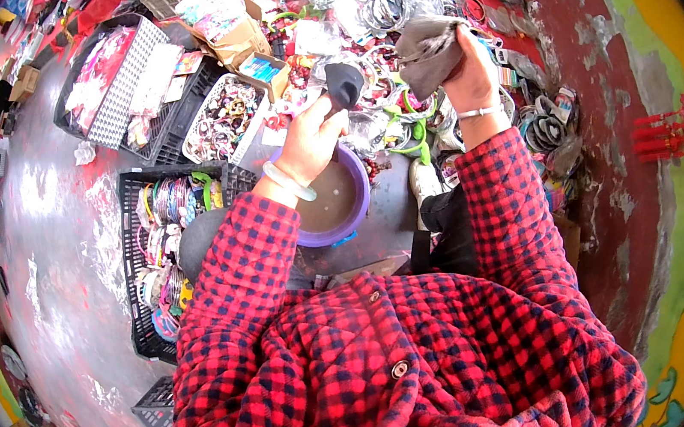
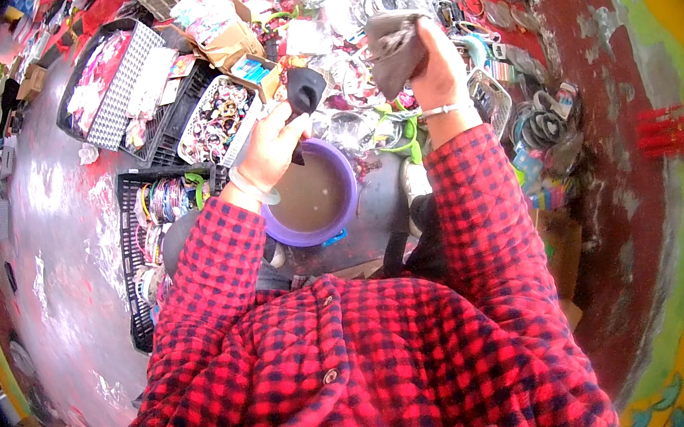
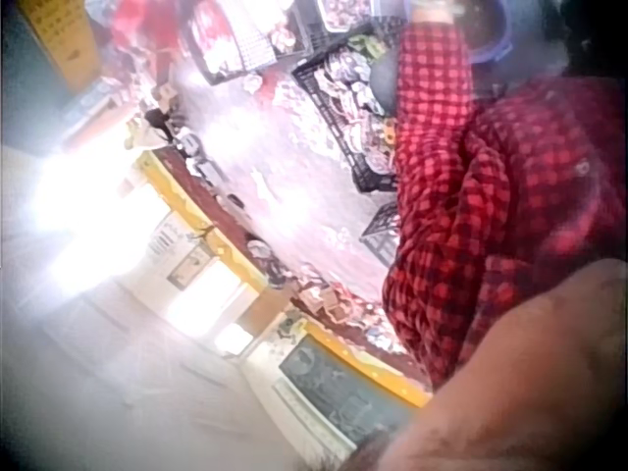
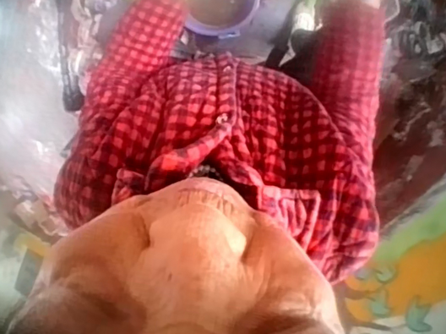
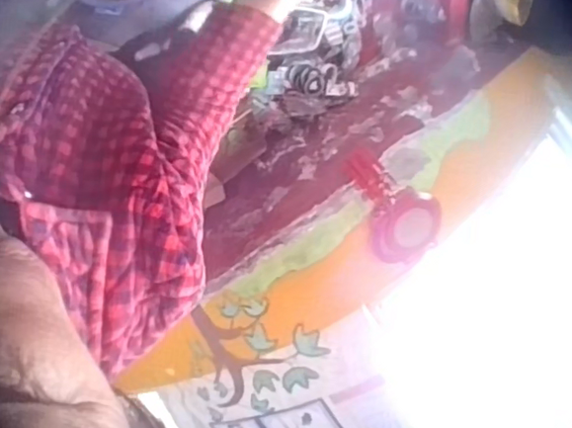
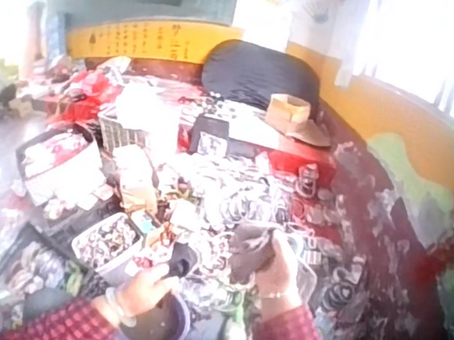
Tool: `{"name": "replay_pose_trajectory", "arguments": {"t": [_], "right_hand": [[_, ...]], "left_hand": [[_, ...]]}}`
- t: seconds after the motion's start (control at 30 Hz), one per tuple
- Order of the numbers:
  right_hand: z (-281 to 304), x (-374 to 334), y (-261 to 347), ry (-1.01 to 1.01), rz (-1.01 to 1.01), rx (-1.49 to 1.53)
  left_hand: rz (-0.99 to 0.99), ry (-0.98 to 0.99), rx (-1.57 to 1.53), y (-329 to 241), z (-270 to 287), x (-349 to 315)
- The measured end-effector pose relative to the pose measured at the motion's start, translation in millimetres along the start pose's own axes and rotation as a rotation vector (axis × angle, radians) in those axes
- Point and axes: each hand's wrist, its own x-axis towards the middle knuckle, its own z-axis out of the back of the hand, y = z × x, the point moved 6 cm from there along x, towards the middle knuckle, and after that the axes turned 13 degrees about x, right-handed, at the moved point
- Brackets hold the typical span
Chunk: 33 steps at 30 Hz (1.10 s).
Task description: The person sits on the floor and cleans various small accessories, including hair ties and clips, using a cloth. They pick up items from a pile, wipe them, and place them into a black crate.
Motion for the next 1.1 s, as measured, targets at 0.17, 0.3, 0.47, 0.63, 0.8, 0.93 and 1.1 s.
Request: {"name": "replay_pose_trajectory", "arguments": {"t": [0.17,0.3,0.47,0.63,0.8,0.93,1.1], "right_hand": [[-87,-59,-37,0.706,0.33,-1.001],[-92,-76,-84,0.8,0.508,-1.386],[-95,-66,-83,0.789,0.599,-1.626],[-63,-43,-83,0.811,0.646,-1.672],[-30,-18,-76,0.319,0.2,-1.547],[14,11,-50,-0.055,0.065,-1.12],[2,7,-27,-0.096,-0.152,0.146]], "left_hand": [[0.064,0.007,-0.099,5,-8,4],[-0.119,-0.145,-0.076,6,-9,1],[-0.084,-0.052,0.179,8,-10,-2],[-0.206,0.004,0.342,-3,-16,-2],[-0.316,0.05,0.453,-9,-16,-4],[-0.256,0.082,0.29,-9,-14,-6],[0.062,0.026,-0.134,13,-5,0]]}}
